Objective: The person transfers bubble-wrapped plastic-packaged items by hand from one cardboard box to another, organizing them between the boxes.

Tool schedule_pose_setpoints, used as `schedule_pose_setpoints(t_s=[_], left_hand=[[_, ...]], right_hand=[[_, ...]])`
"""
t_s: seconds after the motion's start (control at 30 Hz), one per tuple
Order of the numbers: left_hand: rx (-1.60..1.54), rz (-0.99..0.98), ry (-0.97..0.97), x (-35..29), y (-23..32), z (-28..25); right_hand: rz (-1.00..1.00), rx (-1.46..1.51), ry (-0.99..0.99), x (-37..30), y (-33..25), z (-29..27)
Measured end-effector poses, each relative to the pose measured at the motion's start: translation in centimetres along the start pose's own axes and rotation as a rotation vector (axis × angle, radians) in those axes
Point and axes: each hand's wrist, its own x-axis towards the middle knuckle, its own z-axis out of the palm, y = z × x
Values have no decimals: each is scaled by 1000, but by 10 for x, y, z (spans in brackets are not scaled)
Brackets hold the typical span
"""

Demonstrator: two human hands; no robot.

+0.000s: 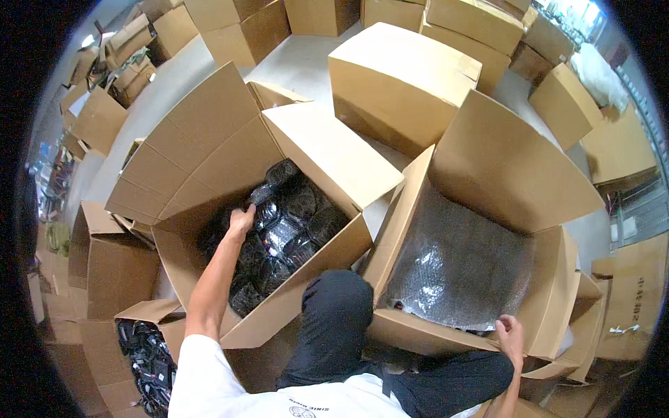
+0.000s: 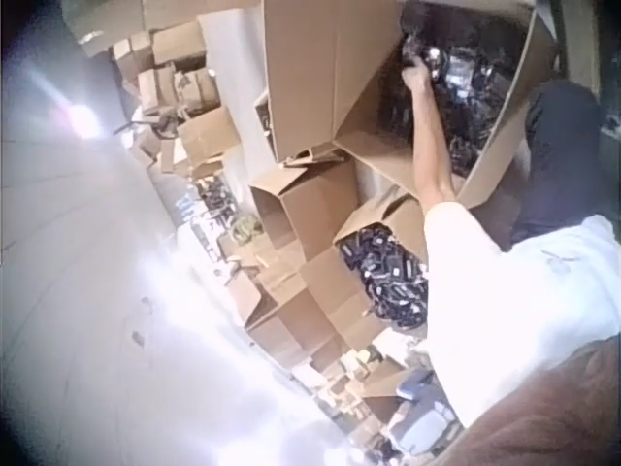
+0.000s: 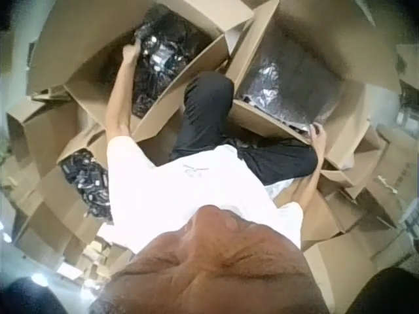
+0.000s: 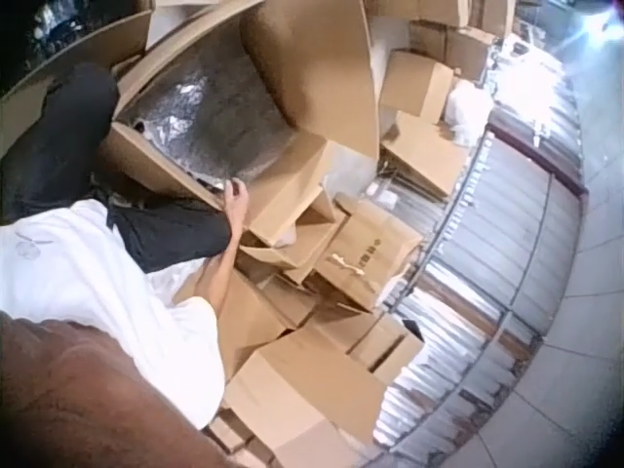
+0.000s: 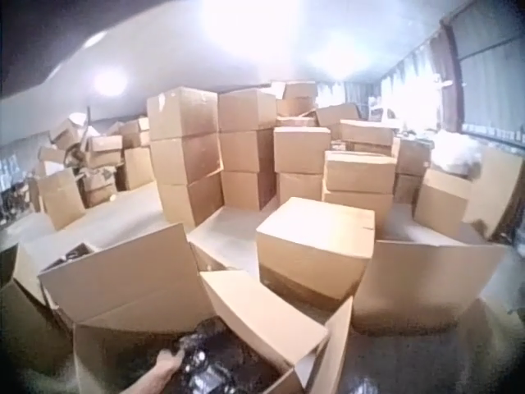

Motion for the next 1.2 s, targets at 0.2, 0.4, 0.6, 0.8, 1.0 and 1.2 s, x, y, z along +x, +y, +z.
schedule_pose_setpoints(t_s=[0.2,0.4,0.6,0.8,1.0,1.2], left_hand=[[-646,-392,-8,-18,52,116],[-1069,-55,-13,-5,58,60],[-1217,362,-398,-197,228,-110],[-1221,427,-805,-274,278,-111],[-856,154,-449,-162,189,-58],[40,507,-307,-101,60,80]], right_hand=[[10,-249,-251,-15,-27,-28],[-371,-264,-316,52,-197,15],[-489,594,-648,72,-330,65],[-516,1113,-478,92,-380,77],[10,1011,-341,205,-224,51],[110,898,-106,288,-125,178]])
